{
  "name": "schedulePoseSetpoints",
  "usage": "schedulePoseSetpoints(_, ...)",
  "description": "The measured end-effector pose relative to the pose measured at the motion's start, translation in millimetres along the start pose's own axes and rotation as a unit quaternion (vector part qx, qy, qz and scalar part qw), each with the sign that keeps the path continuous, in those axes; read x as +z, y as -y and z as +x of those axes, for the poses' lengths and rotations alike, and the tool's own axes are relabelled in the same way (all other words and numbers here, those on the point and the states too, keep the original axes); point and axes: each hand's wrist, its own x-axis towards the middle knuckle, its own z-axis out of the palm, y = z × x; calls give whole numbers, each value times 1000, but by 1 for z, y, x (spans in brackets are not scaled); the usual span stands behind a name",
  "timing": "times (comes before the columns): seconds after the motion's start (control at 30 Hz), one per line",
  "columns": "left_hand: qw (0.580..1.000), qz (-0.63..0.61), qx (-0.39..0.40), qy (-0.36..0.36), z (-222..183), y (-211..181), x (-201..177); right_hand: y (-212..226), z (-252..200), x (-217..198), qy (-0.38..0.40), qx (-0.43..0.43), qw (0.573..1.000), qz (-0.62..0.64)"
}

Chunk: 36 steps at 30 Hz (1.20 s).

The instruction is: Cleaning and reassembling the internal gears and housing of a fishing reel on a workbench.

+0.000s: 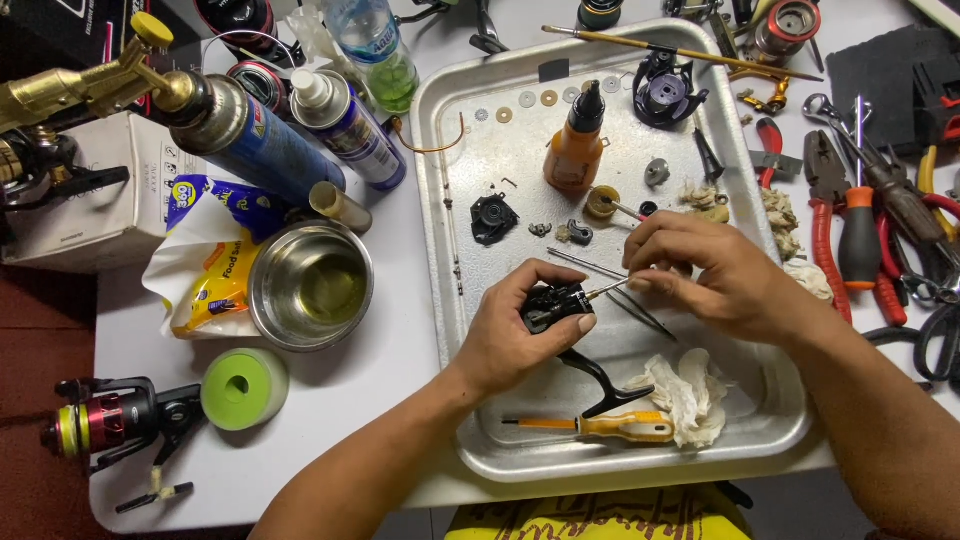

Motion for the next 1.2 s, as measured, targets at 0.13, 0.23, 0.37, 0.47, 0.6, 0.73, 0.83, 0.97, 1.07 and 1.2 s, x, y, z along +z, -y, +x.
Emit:
schedulePoseSetpoints(0.13, 1000, -3, 4, 5, 0, 1, 1, 8, 4, 2, 14, -66, 998, 0)
schedulePoseSetpoints(0.23, 1000, -4, 4, 3, 0, 1, 1, 9, 3, -2, 2, -70, 998, -2)
schedulePoseSetpoints(0.37, 1000, 1, -1, -2, 0, -2, 0, 8, 1, -5, -14, -4, 1000, -1)
schedulePoseSetpoints(0.47, 1000, -2, 2, -1, 0, -2, 0, 14, 3, -7, -20, -24, 1000, 4)
schedulePoseSetpoints(0.6, 1000, 12, 17, -7, 1, -1, 0, 8, -2, -9, -21, 1, 1000, 15)
schedulePoseSetpoints(0.73, 997, 39, -14, -65, 2, 0, -1, 9, -5, -19, -83, 51, 991, -87)
schedulePoseSetpoints(0.83, 992, 70, -24, -102, 3, 0, 0, 4, -9, -19, -59, 64, 989, -117)
schedulePoseSetpoints(0.97, 977, 187, 4, -105, 1, 0, 2, 4, -8, -9, 37, 41, 979, -197)
schedulePoseSetpoints(1.07, 961, 250, 65, -97, 0, 10, 5, 18, -10, -11, 60, 85, 976, -192)
schedulePoseSetpoints(1.2, 944, 316, 49, -78, -2, 10, 8, 25, -36, -8, 98, 123, 961, -226)
